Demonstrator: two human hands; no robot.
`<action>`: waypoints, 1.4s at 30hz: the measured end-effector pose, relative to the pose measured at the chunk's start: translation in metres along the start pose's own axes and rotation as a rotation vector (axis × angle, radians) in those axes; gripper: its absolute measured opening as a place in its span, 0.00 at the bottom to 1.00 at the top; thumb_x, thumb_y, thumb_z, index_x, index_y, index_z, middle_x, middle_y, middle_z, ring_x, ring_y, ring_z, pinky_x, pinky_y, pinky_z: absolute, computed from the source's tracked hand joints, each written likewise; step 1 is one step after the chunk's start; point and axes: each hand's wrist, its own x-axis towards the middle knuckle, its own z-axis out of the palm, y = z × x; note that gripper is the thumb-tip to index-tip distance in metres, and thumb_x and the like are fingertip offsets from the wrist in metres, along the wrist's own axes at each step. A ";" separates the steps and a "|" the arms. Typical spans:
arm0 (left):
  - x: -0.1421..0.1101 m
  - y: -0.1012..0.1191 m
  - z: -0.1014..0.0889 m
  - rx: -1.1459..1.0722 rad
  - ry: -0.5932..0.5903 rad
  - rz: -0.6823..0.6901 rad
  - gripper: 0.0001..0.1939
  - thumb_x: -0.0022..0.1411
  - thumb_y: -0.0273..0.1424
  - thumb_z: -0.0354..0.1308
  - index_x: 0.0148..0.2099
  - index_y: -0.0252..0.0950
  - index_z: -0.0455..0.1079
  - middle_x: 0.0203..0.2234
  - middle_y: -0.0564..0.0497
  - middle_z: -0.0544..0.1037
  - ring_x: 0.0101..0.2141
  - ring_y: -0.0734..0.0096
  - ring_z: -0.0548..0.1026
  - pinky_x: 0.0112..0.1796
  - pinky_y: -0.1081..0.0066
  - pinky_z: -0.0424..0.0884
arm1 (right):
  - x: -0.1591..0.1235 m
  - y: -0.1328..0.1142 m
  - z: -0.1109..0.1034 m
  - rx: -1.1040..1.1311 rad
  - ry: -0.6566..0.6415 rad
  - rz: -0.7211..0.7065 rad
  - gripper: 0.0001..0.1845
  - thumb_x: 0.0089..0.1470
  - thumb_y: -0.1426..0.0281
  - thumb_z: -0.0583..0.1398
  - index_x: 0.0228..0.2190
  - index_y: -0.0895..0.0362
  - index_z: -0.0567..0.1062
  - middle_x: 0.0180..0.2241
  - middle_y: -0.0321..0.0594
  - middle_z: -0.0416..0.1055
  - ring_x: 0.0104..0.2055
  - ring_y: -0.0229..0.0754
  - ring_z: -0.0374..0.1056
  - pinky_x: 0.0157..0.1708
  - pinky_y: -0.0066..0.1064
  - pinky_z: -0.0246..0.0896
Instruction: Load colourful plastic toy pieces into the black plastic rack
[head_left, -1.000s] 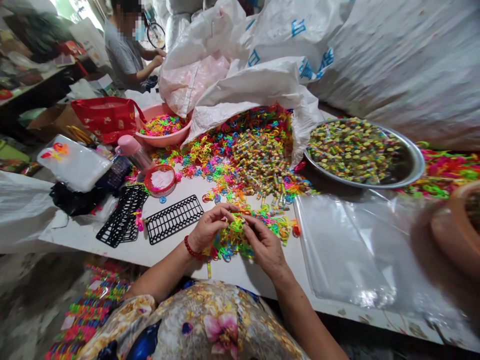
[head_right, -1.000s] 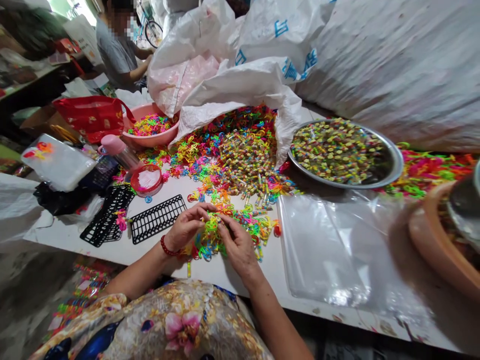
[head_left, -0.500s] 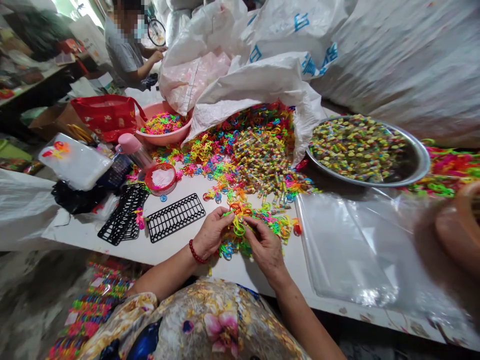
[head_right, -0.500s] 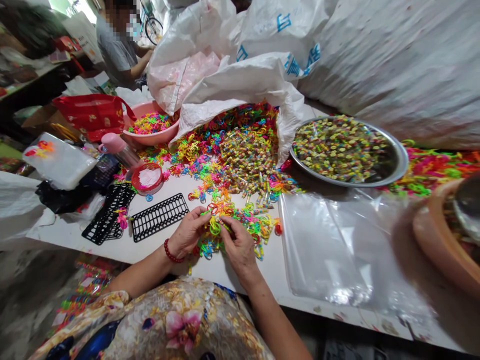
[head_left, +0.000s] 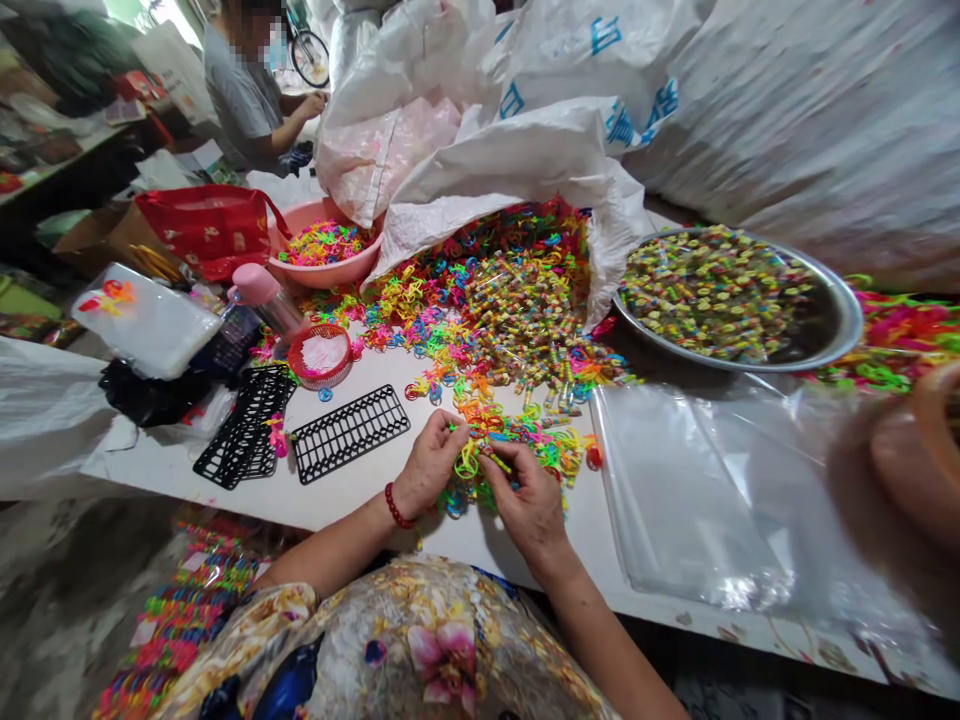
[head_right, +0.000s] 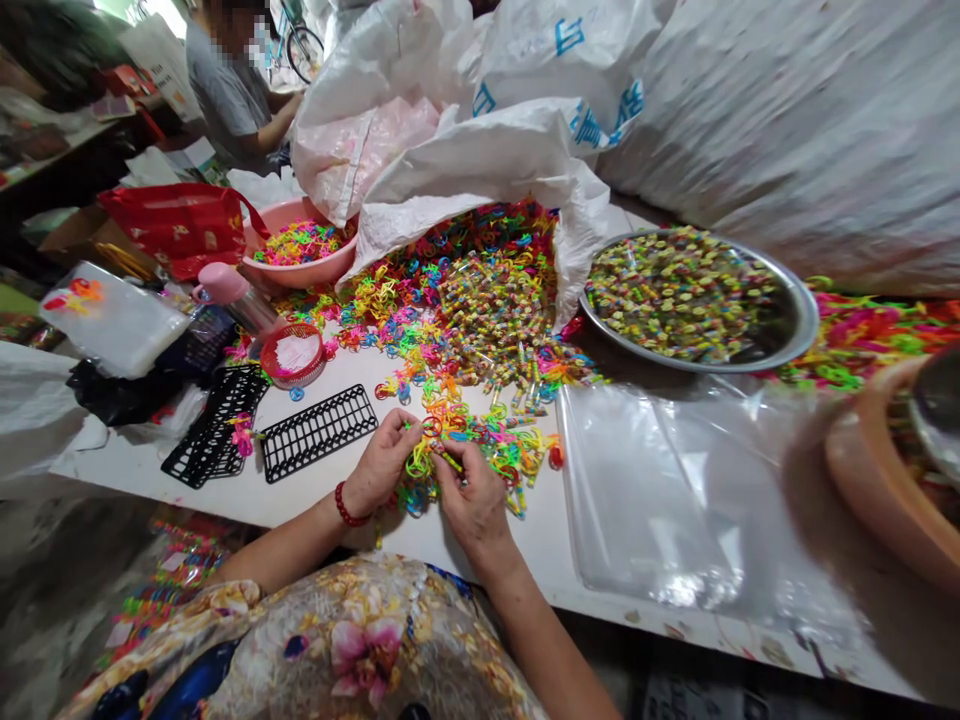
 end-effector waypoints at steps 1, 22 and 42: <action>0.000 -0.001 0.000 0.015 -0.003 0.008 0.21 0.60 0.50 0.60 0.37 0.38 0.61 0.27 0.58 0.65 0.27 0.77 0.62 0.29 0.75 0.61 | 0.000 0.000 0.001 -0.020 0.012 -0.020 0.09 0.60 0.64 0.60 0.40 0.55 0.75 0.36 0.42 0.79 0.35 0.42 0.76 0.35 0.32 0.71; -0.005 -0.012 -0.003 0.407 0.073 0.143 0.13 0.70 0.41 0.48 0.35 0.39 0.59 0.26 0.57 0.63 0.29 0.72 0.62 0.34 0.70 0.60 | -0.004 -0.007 -0.001 0.141 -0.141 -0.067 0.07 0.61 0.68 0.59 0.37 0.55 0.78 0.32 0.38 0.77 0.32 0.39 0.73 0.34 0.28 0.69; 0.078 0.001 -0.074 1.092 0.194 0.111 0.07 0.58 0.23 0.56 0.40 0.35 0.68 0.44 0.42 0.69 0.50 0.58 0.67 0.54 0.61 0.60 | 0.094 0.068 -0.052 -0.785 -0.093 -0.115 0.13 0.62 0.65 0.56 0.38 0.60 0.77 0.38 0.52 0.77 0.43 0.53 0.69 0.46 0.43 0.60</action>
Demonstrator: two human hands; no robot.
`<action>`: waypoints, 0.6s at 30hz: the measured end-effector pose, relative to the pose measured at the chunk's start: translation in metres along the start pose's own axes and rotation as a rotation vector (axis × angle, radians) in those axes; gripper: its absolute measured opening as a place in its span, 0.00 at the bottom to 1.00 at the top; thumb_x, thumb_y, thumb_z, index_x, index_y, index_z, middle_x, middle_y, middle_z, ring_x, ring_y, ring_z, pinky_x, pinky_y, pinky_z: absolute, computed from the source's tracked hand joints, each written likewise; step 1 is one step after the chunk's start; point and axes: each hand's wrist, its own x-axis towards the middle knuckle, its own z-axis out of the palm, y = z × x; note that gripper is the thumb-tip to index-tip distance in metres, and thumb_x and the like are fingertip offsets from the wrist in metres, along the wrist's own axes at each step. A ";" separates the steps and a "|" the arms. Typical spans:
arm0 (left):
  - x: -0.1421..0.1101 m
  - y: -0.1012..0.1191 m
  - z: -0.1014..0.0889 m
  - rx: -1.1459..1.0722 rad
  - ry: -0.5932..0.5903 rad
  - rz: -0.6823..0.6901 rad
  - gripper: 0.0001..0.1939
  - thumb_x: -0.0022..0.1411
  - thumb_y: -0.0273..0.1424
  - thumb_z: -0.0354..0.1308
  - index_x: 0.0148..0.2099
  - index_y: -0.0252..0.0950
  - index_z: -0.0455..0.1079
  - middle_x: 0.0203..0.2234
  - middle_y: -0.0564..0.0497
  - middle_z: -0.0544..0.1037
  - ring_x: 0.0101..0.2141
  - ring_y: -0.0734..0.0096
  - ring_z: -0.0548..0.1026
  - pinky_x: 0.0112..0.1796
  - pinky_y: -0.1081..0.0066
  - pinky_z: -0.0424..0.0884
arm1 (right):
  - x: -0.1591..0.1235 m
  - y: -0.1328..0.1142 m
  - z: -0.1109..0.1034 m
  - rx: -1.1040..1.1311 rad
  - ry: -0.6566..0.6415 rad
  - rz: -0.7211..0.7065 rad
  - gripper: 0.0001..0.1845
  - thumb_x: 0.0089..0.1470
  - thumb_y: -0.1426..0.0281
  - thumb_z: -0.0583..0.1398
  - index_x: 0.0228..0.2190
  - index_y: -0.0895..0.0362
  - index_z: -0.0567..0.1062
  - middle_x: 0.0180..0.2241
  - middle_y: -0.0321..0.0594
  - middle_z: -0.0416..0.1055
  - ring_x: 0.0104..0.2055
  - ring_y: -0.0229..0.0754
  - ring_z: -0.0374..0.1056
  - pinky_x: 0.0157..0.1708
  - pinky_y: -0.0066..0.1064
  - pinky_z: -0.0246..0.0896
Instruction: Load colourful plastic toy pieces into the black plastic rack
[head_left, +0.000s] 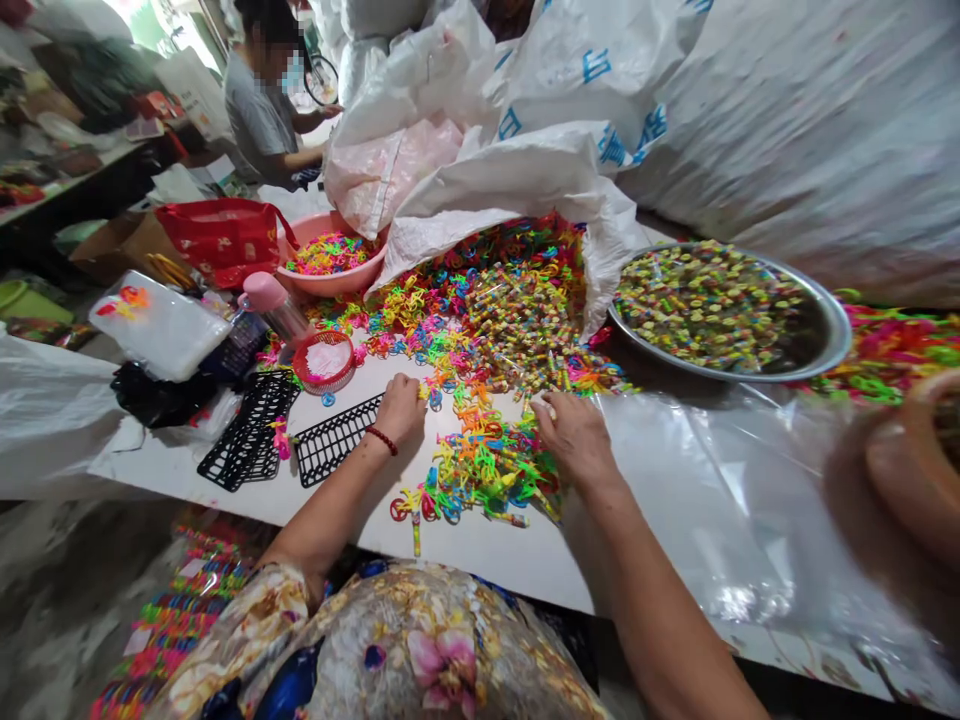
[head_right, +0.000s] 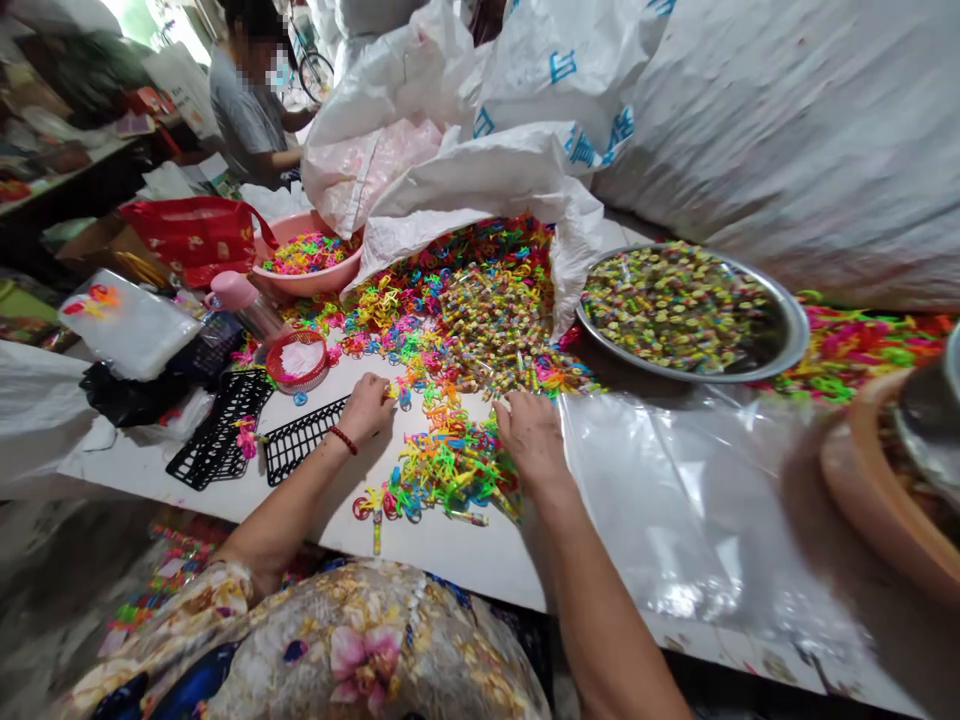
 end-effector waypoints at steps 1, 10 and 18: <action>0.003 -0.001 0.002 -0.010 -0.004 -0.006 0.05 0.57 0.23 0.58 0.37 0.35 0.68 0.41 0.43 0.69 0.49 0.57 0.67 0.54 0.60 0.60 | 0.011 0.000 0.007 -0.074 -0.067 0.023 0.13 0.62 0.65 0.56 0.38 0.61 0.76 0.37 0.53 0.77 0.43 0.54 0.69 0.45 0.42 0.60; -0.009 -0.002 -0.003 -0.364 -0.002 -0.146 0.08 0.60 0.31 0.58 0.43 0.36 0.66 0.28 0.55 0.70 0.30 0.72 0.72 0.34 0.72 0.67 | 0.041 0.000 0.031 -0.076 -0.154 0.097 0.12 0.58 0.73 0.53 0.39 0.63 0.75 0.39 0.57 0.74 0.44 0.55 0.68 0.43 0.41 0.59; -0.043 0.027 -0.016 -1.458 -0.267 -0.398 0.17 0.51 0.37 0.71 0.35 0.34 0.68 0.31 0.49 0.77 0.33 0.72 0.77 0.36 0.71 0.72 | -0.006 -0.037 -0.003 0.808 -0.038 0.237 0.15 0.61 0.58 0.55 0.42 0.54 0.70 0.31 0.38 0.72 0.31 0.42 0.69 0.32 0.34 0.66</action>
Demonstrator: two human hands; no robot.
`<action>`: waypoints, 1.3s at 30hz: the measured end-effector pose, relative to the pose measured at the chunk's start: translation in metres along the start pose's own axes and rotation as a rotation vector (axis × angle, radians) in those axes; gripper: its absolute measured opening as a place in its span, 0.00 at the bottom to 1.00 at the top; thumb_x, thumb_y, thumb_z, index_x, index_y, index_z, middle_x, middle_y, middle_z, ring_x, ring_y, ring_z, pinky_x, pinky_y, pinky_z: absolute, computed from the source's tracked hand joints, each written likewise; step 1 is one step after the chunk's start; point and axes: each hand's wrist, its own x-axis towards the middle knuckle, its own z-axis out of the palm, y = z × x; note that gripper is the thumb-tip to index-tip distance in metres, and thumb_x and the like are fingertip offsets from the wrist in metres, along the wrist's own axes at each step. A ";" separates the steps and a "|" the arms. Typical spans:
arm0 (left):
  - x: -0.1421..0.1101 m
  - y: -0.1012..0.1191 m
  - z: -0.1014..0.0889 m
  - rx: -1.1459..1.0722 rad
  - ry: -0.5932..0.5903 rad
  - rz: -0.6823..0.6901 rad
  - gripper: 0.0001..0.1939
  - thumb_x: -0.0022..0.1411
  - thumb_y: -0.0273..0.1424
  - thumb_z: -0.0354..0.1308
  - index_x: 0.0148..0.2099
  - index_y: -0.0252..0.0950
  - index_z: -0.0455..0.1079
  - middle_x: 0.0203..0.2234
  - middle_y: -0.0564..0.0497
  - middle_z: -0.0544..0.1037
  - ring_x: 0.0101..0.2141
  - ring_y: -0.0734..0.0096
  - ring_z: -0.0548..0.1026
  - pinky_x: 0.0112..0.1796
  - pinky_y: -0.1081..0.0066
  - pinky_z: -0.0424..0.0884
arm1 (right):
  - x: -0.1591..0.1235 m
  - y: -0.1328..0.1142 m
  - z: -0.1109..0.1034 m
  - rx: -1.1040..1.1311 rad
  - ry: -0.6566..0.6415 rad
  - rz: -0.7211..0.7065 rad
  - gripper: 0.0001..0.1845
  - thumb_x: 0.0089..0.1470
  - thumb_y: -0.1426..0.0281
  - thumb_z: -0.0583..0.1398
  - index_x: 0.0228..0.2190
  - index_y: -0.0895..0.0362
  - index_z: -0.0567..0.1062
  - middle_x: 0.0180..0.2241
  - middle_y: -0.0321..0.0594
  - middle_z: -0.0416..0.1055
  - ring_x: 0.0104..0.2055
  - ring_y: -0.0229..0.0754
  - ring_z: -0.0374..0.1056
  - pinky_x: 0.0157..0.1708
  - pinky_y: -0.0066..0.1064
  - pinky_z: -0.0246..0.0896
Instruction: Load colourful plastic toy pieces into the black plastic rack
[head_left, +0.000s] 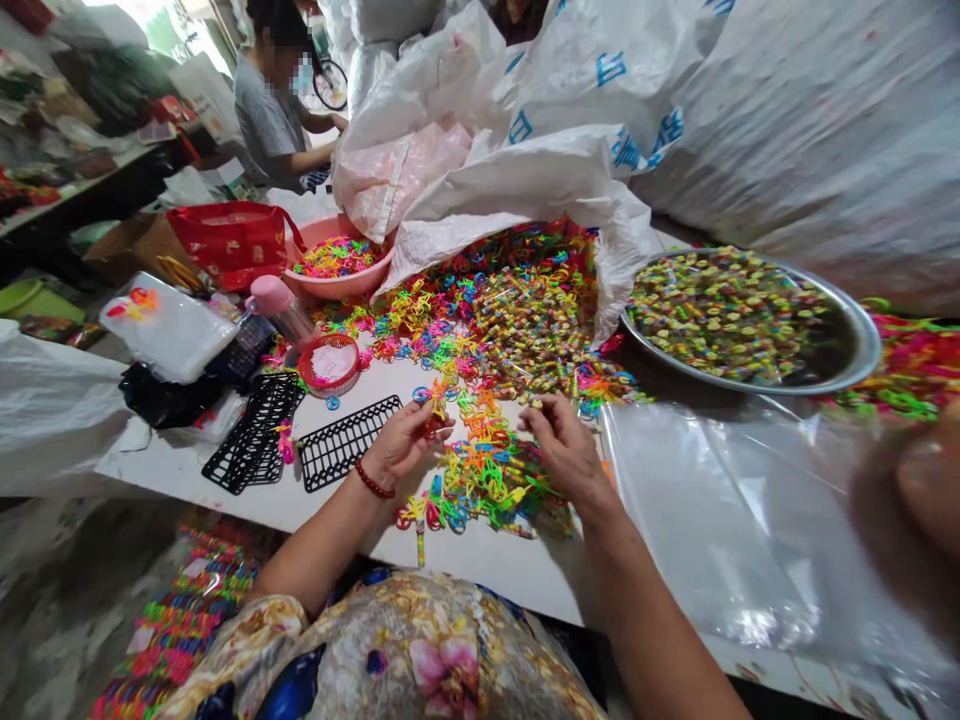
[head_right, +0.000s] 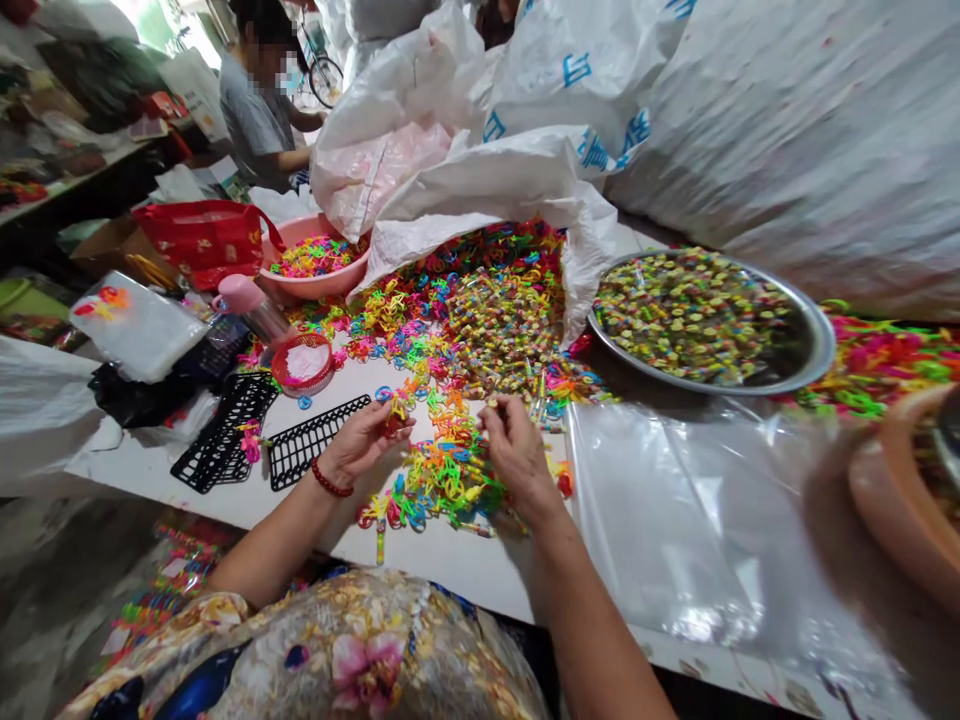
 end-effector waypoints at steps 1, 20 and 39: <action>-0.003 -0.002 0.004 -0.009 -0.027 0.001 0.16 0.53 0.37 0.69 0.35 0.34 0.68 0.29 0.50 0.76 0.31 0.74 0.75 0.34 0.73 0.71 | -0.010 -0.009 0.003 0.060 -0.045 0.019 0.16 0.61 0.57 0.54 0.43 0.54 0.70 0.29 0.35 0.71 0.28 0.41 0.68 0.29 0.32 0.64; -0.028 -0.038 0.044 0.335 -0.020 0.177 0.26 0.59 0.57 0.57 0.38 0.36 0.69 0.30 0.50 0.76 0.31 0.72 0.73 0.34 0.71 0.70 | -0.062 -0.057 0.036 -0.018 -0.098 -0.248 0.21 0.65 0.63 0.53 0.58 0.54 0.66 0.51 0.49 0.73 0.50 0.46 0.72 0.49 0.41 0.70; -0.029 -0.039 0.047 0.272 0.020 0.135 0.22 0.61 0.53 0.56 0.35 0.39 0.59 0.15 0.62 0.65 0.13 0.82 0.60 0.15 0.80 0.54 | -0.060 -0.046 0.036 -0.017 -0.132 -0.140 0.12 0.63 0.62 0.55 0.35 0.54 0.75 0.30 0.37 0.76 0.30 0.40 0.71 0.32 0.30 0.63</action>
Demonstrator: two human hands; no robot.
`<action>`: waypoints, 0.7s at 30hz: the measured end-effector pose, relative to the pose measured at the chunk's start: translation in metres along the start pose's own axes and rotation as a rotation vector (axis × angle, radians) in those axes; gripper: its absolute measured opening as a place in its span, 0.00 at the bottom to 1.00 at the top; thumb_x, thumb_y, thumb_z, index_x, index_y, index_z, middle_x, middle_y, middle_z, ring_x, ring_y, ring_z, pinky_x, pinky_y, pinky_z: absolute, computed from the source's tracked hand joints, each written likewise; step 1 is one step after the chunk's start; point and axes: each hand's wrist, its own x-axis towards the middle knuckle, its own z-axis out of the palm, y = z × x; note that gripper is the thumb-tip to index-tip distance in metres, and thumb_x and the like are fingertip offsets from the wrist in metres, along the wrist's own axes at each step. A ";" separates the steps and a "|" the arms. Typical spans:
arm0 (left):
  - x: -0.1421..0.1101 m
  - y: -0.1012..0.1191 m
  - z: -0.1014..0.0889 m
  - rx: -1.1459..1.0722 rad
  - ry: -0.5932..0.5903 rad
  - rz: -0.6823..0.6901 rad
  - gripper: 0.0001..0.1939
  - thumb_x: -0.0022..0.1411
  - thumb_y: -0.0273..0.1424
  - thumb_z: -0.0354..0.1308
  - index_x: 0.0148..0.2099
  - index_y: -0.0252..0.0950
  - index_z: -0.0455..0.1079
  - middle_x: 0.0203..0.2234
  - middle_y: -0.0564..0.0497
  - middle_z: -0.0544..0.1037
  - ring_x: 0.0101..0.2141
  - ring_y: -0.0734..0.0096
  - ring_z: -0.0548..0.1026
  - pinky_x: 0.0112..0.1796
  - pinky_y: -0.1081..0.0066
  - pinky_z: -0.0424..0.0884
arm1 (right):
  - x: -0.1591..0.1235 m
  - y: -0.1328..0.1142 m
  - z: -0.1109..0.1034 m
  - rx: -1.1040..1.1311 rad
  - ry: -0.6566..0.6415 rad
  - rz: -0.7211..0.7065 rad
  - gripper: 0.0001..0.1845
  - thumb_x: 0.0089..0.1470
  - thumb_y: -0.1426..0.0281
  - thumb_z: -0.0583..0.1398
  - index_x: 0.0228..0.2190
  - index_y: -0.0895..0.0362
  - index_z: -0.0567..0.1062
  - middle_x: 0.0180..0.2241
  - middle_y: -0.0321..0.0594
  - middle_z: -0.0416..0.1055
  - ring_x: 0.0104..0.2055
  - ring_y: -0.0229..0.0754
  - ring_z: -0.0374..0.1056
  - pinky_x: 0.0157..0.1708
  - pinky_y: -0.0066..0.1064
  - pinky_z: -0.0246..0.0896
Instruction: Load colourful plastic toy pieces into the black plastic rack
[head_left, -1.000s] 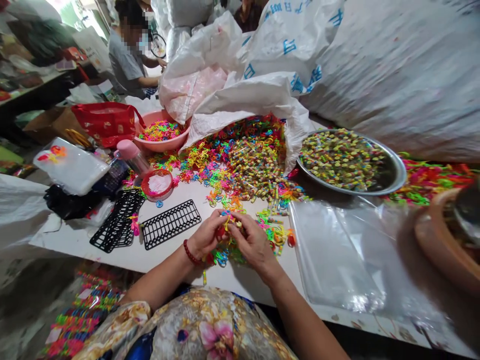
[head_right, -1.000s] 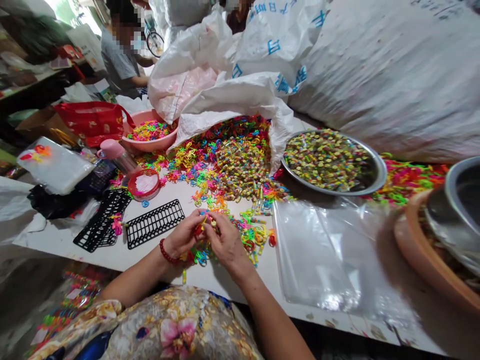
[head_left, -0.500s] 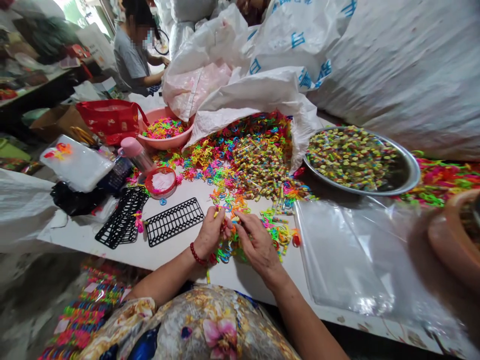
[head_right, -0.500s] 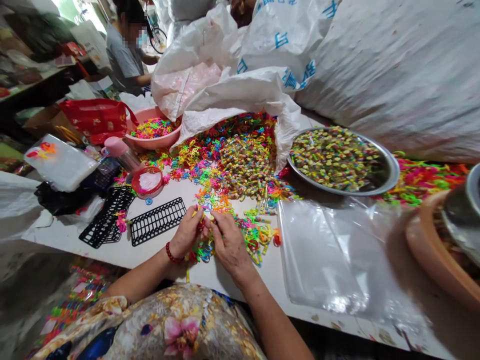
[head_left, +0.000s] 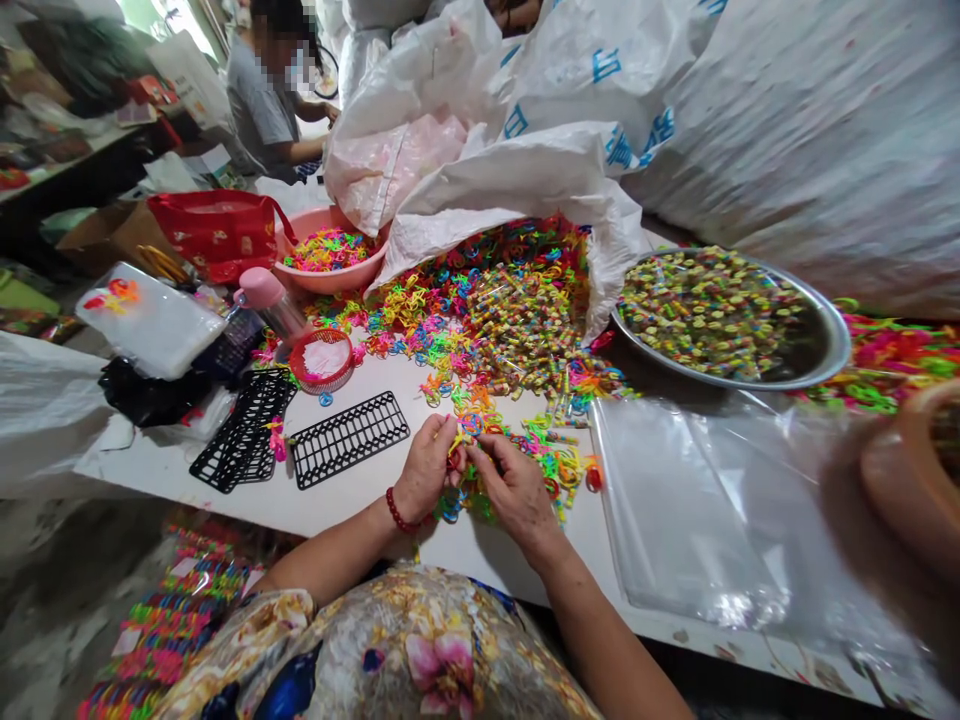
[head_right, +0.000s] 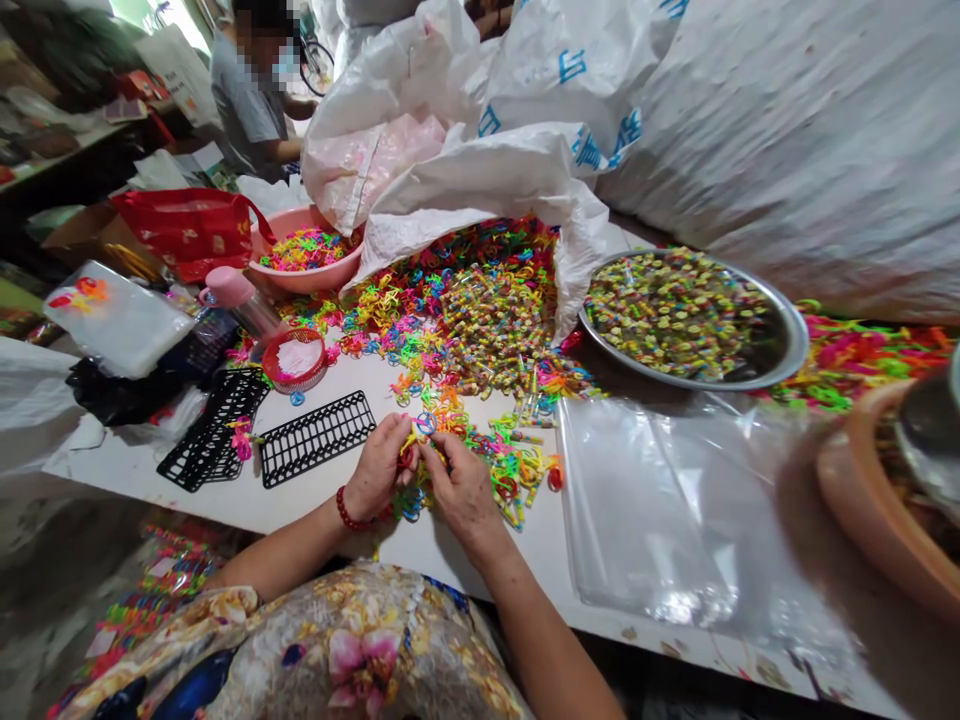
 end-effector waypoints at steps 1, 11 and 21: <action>0.000 -0.001 0.000 0.014 0.001 0.007 0.23 0.61 0.54 0.56 0.35 0.39 0.58 0.15 0.62 0.65 0.13 0.82 0.60 0.15 0.80 0.55 | -0.001 0.001 0.001 0.001 0.003 0.010 0.12 0.63 0.61 0.55 0.34 0.54 0.75 0.28 0.36 0.75 0.29 0.40 0.70 0.31 0.30 0.62; -0.003 -0.006 0.005 0.113 0.041 0.069 0.25 0.61 0.56 0.53 0.33 0.40 0.57 0.15 0.63 0.64 0.13 0.81 0.61 0.16 0.79 0.58 | -0.008 0.007 0.006 -0.004 0.139 -0.089 0.06 0.61 0.66 0.58 0.38 0.54 0.73 0.33 0.38 0.75 0.34 0.41 0.71 0.36 0.31 0.66; -0.002 -0.018 0.003 0.105 0.180 0.066 0.26 0.58 0.57 0.56 0.31 0.40 0.56 0.16 0.63 0.61 0.14 0.80 0.59 0.15 0.78 0.56 | -0.011 -0.003 0.010 -0.093 0.033 -0.349 0.07 0.64 0.74 0.53 0.39 0.54 0.71 0.32 0.39 0.72 0.34 0.40 0.70 0.36 0.31 0.67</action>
